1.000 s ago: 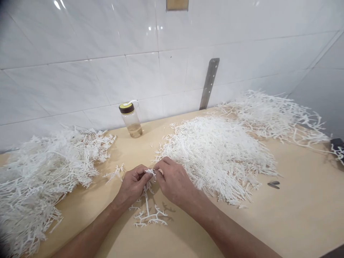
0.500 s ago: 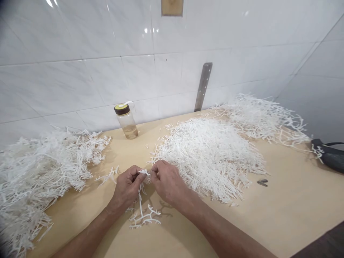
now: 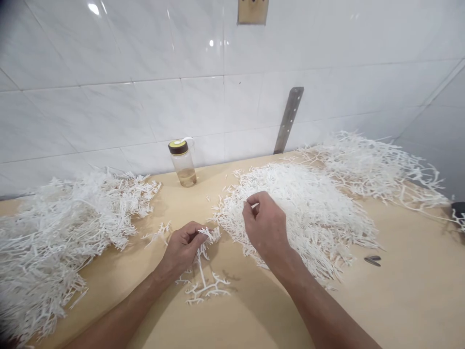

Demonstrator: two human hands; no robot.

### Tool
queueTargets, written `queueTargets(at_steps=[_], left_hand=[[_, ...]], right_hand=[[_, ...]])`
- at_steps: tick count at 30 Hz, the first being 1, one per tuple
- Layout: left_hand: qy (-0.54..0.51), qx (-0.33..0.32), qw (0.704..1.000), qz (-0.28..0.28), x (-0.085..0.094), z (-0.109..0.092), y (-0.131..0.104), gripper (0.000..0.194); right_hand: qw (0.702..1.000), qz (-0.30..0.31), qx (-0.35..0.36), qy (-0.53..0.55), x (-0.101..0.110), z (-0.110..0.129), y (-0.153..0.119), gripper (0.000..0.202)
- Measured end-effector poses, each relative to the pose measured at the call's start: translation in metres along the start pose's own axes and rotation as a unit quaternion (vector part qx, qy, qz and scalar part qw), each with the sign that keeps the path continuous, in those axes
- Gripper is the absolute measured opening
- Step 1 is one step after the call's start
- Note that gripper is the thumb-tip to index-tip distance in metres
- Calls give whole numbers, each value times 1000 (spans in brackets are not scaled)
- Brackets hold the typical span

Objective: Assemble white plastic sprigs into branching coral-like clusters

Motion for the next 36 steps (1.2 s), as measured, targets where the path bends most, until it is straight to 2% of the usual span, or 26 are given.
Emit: queueTargets(at_steps=[2,4,6,10,12,14,19,24,28,36], left_hand=[[9,-24,1000,8,-2,-3,-1,16],[21,-40,999,13,-3,-6,-2,17],[34,-56,998,20,-4,-10,-2,18],[57,-76,995,39,-6,-18,-2,18],[62,-75,994,49,-7,-20,-3,19],[67,-67,994,53,-8,-19,-3,21],[91,-42,994,33,-6,-16,-5,23],[143,-52,988,27,-7,-21,-6,22],[173,-70,982,43,-11,-26,-6,24],[164,-50,984,55,-10,-24,-6,21]], right_hand=[[998,-39,36,-20,8,2,3,10],[996,-49,69,-16,10,6,3,15],[997,13,79,18,0,11,-1,18],[970,217,72,77,-35,22,-24,19],[957,265,78,84,-46,26,-35,18],[950,287,83,88,-51,27,-40,17],[949,297,72,81,-55,24,-44,16],[953,280,86,81,-52,32,-49,16],[952,281,92,76,-52,37,-51,16],[948,313,19,53,-55,26,-48,13]])
Point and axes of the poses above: each hand's wrist, its own y-axis towards the middle knuckle, its own x-axis out of the back of the hand, z = x × y, the point moved 7 cm from there along y, towards the middle knuckle, and after that the axes turned 6 degrees about -x, right-handed, at the moved point
